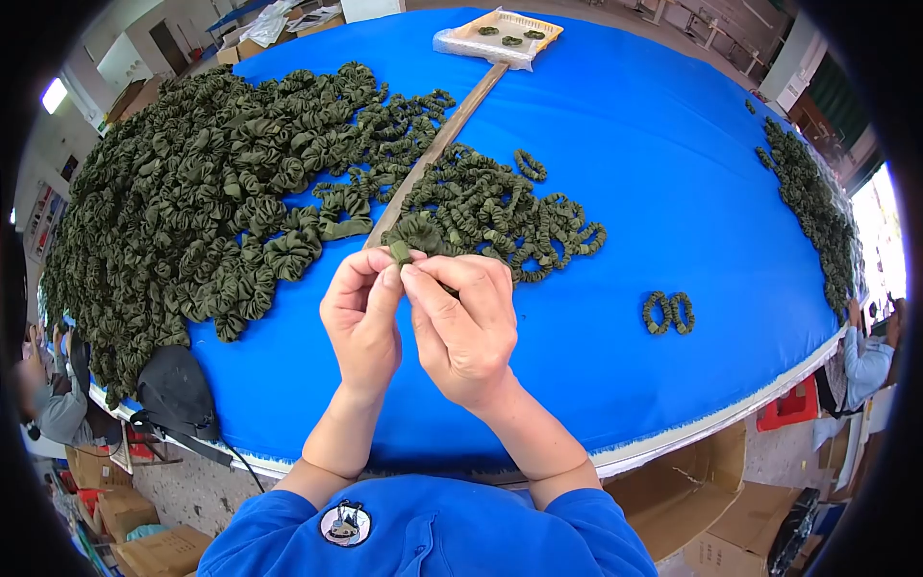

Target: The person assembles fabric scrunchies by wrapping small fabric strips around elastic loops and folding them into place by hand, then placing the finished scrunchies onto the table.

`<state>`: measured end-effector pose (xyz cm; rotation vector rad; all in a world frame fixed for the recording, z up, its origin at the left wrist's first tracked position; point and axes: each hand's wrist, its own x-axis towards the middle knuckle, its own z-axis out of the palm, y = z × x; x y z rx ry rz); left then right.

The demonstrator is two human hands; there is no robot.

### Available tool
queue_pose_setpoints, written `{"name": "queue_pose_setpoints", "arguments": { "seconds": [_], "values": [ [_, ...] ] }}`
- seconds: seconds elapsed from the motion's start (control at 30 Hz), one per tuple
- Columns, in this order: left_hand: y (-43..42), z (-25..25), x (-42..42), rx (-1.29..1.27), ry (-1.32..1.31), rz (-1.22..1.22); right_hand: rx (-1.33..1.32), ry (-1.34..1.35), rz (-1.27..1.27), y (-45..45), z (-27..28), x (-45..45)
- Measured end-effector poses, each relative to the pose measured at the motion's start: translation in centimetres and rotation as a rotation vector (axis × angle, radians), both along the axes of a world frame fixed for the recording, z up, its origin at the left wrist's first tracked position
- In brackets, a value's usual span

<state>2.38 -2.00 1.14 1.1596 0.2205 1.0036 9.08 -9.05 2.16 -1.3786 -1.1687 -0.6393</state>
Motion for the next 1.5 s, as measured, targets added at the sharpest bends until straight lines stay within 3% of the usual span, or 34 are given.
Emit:
{"name": "queue_pose_setpoints", "arguments": {
  "seconds": [0.2, 0.33, 0.53, 1.17, 1.37, 1.5],
  "values": [
    [0.3, 0.6, -0.6, -0.110, -0.060, -0.117, -0.001, -0.020, 0.009, -0.2, 0.5, 0.0],
    [0.8, 0.4, -0.5, -0.275, -0.108, -0.238, 0.036, 0.225, 0.093, -0.7, 0.6, 0.5],
    [0.7, 0.7, -0.4, -0.284, -0.085, -0.286, -0.013, 0.119, 0.011, -0.8, 0.7, 1.3],
    [0.6, 1.8, -1.0, 0.141, 0.138, -0.079, -0.044, -0.143, -0.051, -0.5, 0.4, 1.9],
    [0.5, 1.5, -0.9, 0.086, 0.126, -0.125, -0.018, -0.124, -0.032, -0.2, 0.2, 2.1],
    [0.0, 1.4, -0.8, 0.116, 0.195, -0.031, -0.031, -0.155, -0.023, -0.1, -0.3, 2.5]
  ]
}}
